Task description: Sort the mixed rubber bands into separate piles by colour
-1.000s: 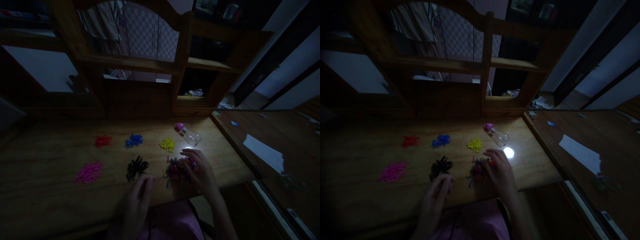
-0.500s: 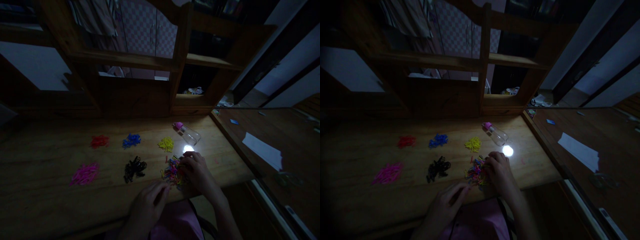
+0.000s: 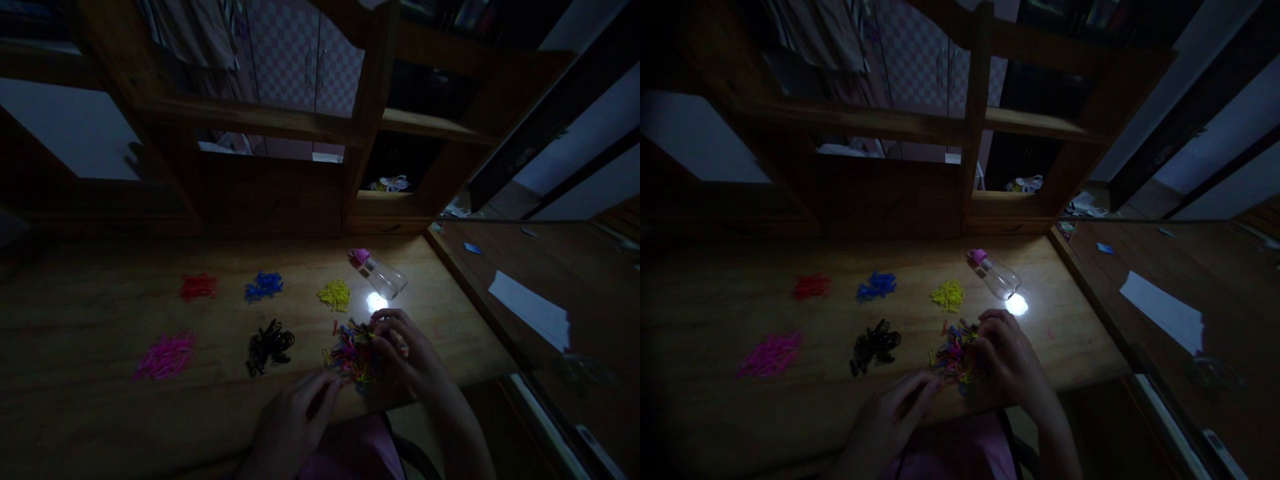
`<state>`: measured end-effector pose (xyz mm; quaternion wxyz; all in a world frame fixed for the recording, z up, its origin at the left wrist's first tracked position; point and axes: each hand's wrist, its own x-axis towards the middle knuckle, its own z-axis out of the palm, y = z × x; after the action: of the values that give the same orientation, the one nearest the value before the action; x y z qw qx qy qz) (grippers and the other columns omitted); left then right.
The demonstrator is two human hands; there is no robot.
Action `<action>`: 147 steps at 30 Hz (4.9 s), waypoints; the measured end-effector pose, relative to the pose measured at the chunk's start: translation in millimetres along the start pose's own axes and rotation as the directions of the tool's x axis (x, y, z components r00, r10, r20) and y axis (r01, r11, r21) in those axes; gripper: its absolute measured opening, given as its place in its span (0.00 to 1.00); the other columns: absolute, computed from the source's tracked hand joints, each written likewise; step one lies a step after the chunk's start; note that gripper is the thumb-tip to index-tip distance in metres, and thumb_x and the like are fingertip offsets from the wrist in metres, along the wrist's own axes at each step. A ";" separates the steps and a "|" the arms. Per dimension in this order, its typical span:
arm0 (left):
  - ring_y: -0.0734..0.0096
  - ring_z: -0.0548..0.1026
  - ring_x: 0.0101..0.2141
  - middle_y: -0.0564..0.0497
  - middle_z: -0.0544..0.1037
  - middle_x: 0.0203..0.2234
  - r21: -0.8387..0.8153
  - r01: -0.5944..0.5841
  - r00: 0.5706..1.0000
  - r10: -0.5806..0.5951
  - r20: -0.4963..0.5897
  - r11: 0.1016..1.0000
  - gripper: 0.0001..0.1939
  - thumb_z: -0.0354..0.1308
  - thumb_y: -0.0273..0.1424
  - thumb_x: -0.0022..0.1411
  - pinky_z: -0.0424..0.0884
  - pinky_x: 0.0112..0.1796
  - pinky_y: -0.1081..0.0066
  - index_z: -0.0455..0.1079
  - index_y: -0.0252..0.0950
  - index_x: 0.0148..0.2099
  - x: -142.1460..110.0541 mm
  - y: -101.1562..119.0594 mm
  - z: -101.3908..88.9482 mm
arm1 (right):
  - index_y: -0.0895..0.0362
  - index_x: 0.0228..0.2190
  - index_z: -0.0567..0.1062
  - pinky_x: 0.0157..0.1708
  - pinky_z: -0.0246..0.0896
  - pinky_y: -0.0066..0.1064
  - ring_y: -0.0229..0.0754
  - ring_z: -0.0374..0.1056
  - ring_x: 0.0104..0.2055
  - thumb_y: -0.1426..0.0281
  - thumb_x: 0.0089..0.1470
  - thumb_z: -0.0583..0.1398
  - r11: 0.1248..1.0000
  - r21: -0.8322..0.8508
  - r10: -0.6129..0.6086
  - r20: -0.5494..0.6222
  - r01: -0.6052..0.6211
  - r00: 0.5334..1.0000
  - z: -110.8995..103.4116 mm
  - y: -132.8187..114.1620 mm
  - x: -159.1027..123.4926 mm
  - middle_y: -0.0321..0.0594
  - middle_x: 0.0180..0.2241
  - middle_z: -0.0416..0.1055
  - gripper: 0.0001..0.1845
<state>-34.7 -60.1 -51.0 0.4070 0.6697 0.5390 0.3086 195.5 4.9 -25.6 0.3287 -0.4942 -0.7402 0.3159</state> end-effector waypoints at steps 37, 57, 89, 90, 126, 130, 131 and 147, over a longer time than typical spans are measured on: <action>0.72 0.79 0.33 0.53 0.80 0.31 0.045 -0.101 0.942 0.110 -0.316 0.994 0.07 0.58 0.32 0.65 0.74 0.37 0.77 0.77 0.40 0.37 -6.9 -14.4 -0.7 | 0.53 0.46 0.75 0.42 0.65 0.37 0.45 0.71 0.40 0.73 0.58 0.60 0.932 -0.330 -0.209 -0.145 0.152 0.967 31.1 -14.8 77.7 0.43 0.44 0.75 0.14; 0.67 0.75 0.45 0.49 0.77 0.43 0.448 -0.268 0.906 0.382 -0.184 0.853 0.15 0.46 0.25 0.70 0.73 0.49 0.65 0.72 0.42 0.50 -6.7 -17.2 -1.9 | 0.50 0.53 0.71 0.52 0.64 0.44 0.49 0.65 0.54 0.71 0.62 0.55 0.963 -0.264 -0.076 -0.062 0.057 0.995 -11.3 23.7 -5.4 0.46 0.52 0.69 0.18; 0.68 0.76 0.39 0.50 0.77 0.35 0.184 -0.155 0.945 0.199 -0.258 0.971 0.07 0.51 0.28 0.68 0.73 0.42 0.70 0.71 0.39 0.41 -2.0 -9.5 20.1 | 0.52 0.42 0.77 0.44 0.66 0.40 0.47 0.71 0.44 0.68 0.61 0.57 0.973 -0.226 0.003 -0.130 -0.033 0.991 -10.8 20.0 5.3 0.43 0.42 0.75 0.10; 0.68 0.76 0.39 0.50 0.77 0.35 0.185 -0.155 0.944 0.201 -0.263 0.970 0.07 0.52 0.28 0.68 0.73 0.42 0.70 0.72 0.39 0.41 -1.8 -9.3 20.0 | 0.52 0.42 0.77 0.43 0.66 0.39 0.47 0.71 0.44 0.68 0.61 0.57 0.975 -0.222 0.000 -0.138 -0.031 0.990 -13.9 20.0 5.3 0.43 0.42 0.75 0.10; 0.69 0.76 0.47 0.49 0.76 0.48 0.209 -0.135 0.887 0.212 -0.410 0.968 0.18 0.58 0.28 0.65 0.73 0.49 0.72 0.66 0.41 0.57 1.9 -4.2 17.3 | 0.54 0.34 0.77 0.39 0.66 0.32 0.42 0.70 0.40 0.72 0.57 0.63 0.991 0.034 -0.132 0.059 0.130 0.989 -1.1 -24.5 1.7 0.41 0.36 0.73 0.02; 0.72 0.76 0.49 0.51 0.77 0.48 0.160 -0.206 0.900 0.251 -0.356 0.965 0.17 0.55 0.24 0.66 0.72 0.52 0.74 0.68 0.42 0.56 1.4 -4.0 13.5 | 0.54 0.35 0.76 0.38 0.66 0.30 0.40 0.70 0.39 0.73 0.58 0.63 0.986 0.088 -0.151 0.130 0.140 0.980 12.2 -40.7 1.7 0.39 0.35 0.73 0.03; 0.74 0.76 0.48 0.53 0.77 0.47 0.127 -0.223 0.912 0.253 -0.322 0.966 0.16 0.53 0.23 0.67 0.72 0.52 0.76 0.69 0.43 0.54 0.7 -4.0 12.4 | 0.55 0.34 0.76 0.37 0.66 0.29 0.40 0.70 0.38 0.74 0.57 0.63 0.985 0.097 -0.154 0.142 0.141 0.978 14.1 -43.1 2.0 0.39 0.34 0.73 0.03; 0.73 0.79 0.35 0.54 0.81 0.33 -0.009 -0.199 0.892 0.177 -0.415 0.980 0.03 0.60 0.28 0.63 0.76 0.39 0.78 0.74 0.39 0.39 0.8 -2.2 9.9 | 0.54 0.35 0.75 0.34 0.65 0.31 0.41 0.69 0.36 0.75 0.57 0.62 0.993 -0.023 -0.116 -0.017 0.116 0.993 -9.7 -21.9 2.4 0.39 0.34 0.73 0.04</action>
<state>-27.2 -61.2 -57.6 0.2695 0.6277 0.5373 0.4947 191.0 1.7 -2.2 0.3479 -0.4569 -0.7680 0.2835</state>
